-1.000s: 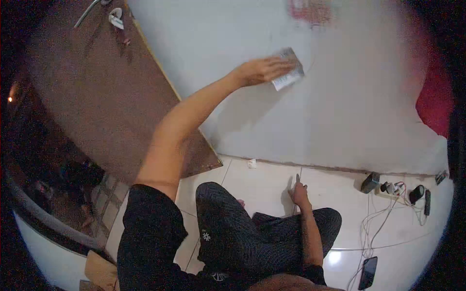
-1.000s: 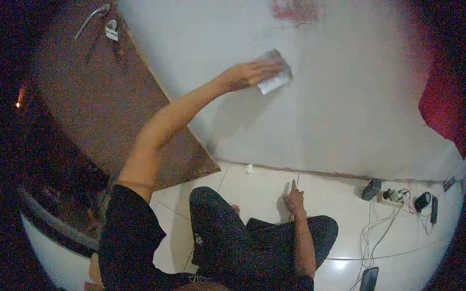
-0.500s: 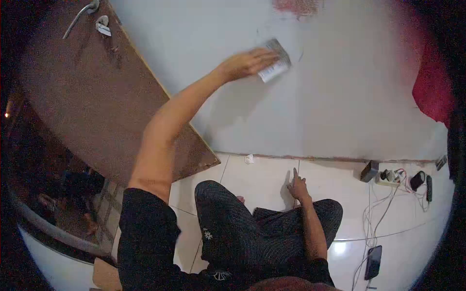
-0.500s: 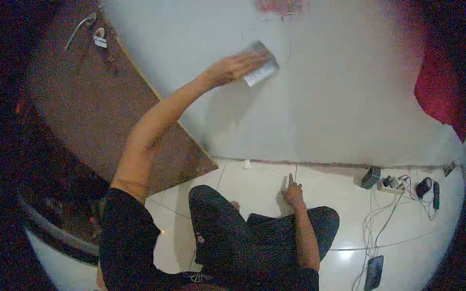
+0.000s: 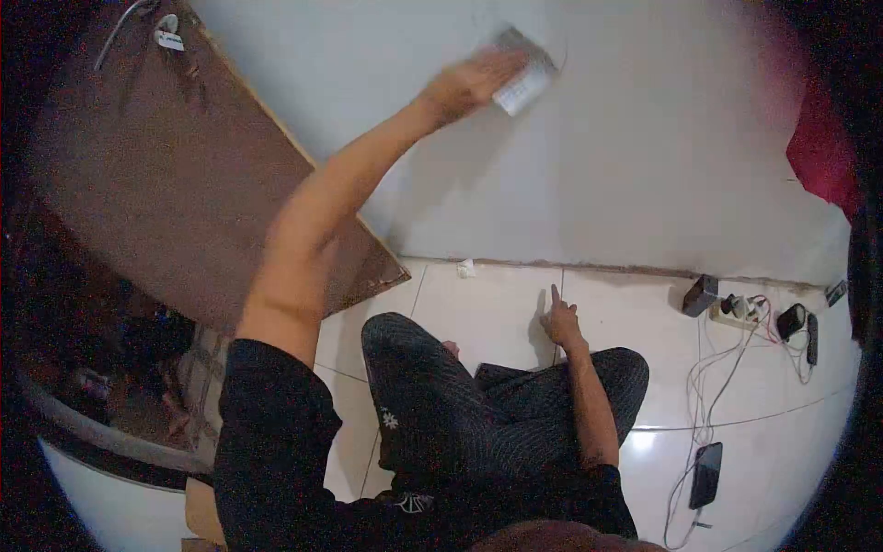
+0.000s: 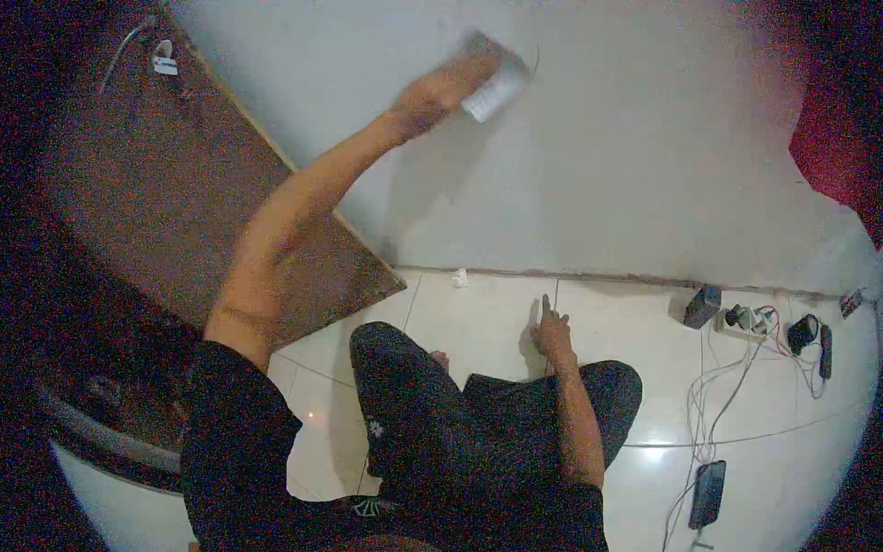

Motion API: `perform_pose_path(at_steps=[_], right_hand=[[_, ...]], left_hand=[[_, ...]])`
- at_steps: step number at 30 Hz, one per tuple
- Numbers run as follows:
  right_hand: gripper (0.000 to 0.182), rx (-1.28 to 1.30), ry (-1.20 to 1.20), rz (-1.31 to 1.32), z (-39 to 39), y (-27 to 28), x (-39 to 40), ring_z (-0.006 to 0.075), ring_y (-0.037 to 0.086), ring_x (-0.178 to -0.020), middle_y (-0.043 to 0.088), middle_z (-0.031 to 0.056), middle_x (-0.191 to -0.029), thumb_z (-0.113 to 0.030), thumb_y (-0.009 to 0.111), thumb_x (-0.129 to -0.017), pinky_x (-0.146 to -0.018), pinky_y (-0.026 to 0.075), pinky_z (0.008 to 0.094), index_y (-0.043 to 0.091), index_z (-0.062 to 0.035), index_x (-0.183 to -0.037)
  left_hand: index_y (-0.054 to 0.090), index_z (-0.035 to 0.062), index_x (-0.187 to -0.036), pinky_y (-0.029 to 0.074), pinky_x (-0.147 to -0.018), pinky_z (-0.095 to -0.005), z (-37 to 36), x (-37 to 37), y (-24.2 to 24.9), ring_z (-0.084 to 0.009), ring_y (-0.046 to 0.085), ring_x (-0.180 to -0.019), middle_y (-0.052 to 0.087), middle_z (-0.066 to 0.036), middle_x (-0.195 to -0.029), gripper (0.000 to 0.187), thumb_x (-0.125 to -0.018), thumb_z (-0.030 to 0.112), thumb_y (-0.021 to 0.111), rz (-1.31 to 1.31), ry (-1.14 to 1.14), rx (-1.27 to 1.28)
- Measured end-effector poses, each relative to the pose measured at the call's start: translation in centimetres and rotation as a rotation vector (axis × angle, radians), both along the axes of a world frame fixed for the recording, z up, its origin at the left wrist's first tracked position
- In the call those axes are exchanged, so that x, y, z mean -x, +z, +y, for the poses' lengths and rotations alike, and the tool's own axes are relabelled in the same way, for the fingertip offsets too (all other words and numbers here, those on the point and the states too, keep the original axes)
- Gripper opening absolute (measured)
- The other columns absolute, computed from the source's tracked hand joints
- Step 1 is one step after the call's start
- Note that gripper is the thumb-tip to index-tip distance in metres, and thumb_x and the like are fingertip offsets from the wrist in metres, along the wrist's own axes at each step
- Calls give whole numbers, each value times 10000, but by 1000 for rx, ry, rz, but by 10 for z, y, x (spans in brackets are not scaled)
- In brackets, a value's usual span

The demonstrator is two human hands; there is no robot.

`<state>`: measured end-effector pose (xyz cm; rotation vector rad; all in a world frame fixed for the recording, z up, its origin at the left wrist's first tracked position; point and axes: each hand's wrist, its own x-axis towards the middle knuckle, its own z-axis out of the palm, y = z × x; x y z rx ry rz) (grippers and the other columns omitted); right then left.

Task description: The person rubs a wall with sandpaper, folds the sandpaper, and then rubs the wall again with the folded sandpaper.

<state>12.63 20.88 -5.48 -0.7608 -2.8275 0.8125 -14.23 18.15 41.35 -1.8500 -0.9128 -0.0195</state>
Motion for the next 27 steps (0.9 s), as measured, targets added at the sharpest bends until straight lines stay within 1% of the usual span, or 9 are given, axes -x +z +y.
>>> perform_pose_path(at_steps=[2, 7, 11, 12, 14, 17, 20, 21, 27], right_hand=[[971, -6, -1, -13, 3, 6, 3, 478, 549, -1048, 573, 314, -1111, -253, 676, -840, -985, 370, 585, 10, -26, -1509], [968, 23, 36, -35, -3, 22, -3, 459, 537, -1094, 569, 272, -1177, -262, 678, -826, -979, 392, 565, 39, -15, -1511], [964, -3, -7, -27, -7, 1, 5, 508, 522, -1080, 559, 273, -1186, -267, 687, -821, -942, 429, 567, 57, -39, -1514], [960, -4, 13, 9, -3, 1, 3, 524, 516, -1073, 555, 276, -1187, -271, 690, -818, -926, 441, 571, 67, -50, -1515], [957, -6, 16, 49, -1, -1, -1, 540, 510, -1066, 550, 279, -1188, -276, 693, -815, -910, 453, 575, 77, -60, -1516], [950, -21, -8, 24, -2, -1, -4, 527, 514, -1069, 545, 277, -1181, -288, 690, -815, -898, 463, 574, 88, -64, -1515], [955, -31, 12, 39, -2, 4, -8, 511, 510, -1075, 543, 265, -1182, -289, 696, -812, -877, 477, 566, 88, -78, -1518], [959, -20, -1, -11, -1, 3, -6, 504, 515, -1061, 544, 263, -1182, -289, 697, -811, -870, 483, 559, 85, -79, -1519], [962, -4, -6, 2, -3, -3, 1, 493, 522, -1036, 548, 261, -1177, -290, 700, -808, -857, 490, 552, 88, -81, -1521]], left_hand=[[500, 3, -1326, 530, -912, -397, -7, -24, 19, -315, 618, -1065, 522, -225, -1321, 528, -808, 46, 593, -552, 42, -280], [502, -35, -1331, 340, -1128, -386, -4, 6, 21, -297, 429, -1336, 446, -166, -1440, 513, -835, 89, 526, 141, 168, -28], [506, 15, -1309, 551, -783, -376, -9, 16, 21, -296, 647, -969, 613, -205, -1164, 534, -784, 18, 607, -320, 333, -231], [429, 33, -1385, 516, -926, -425, -7, 13, 8, -384, 537, -1181, 504, -224, -1347, 586, -825, 97, 592, -213, 229, -160], [506, 15, -1308, 505, -964, -336, -19, -12, 9, -285, 604, -1114, 588, -171, -1245, 452, -860, 56, 558, 285, 29, 115], [411, 42, -1405, 473, -1018, -405, 14, 18, 18, -339, 443, -1310, 412, -199, -1445, 577, -839, 22, 519, -349, 43, -428], [425, 48, -1395, 482, -1003, -406, 23, 6, 6, -338, 479, -1276, 456, -199, -1407, 582, -824, 0, 528, -86, -9, -409], [433, 56, -1390, 505, -966, -410, 1, -4, 13, -349, 507, -1243, 480, -206, -1381, 586, -817, -12, 528, 18, 32, -41], [397, 54, -1415, 503, -970, -407, 2, 9, 27, -337, 553, -1181, 515, -192, -1345, 595, -833, -19, 498, -225, 122, -186]])
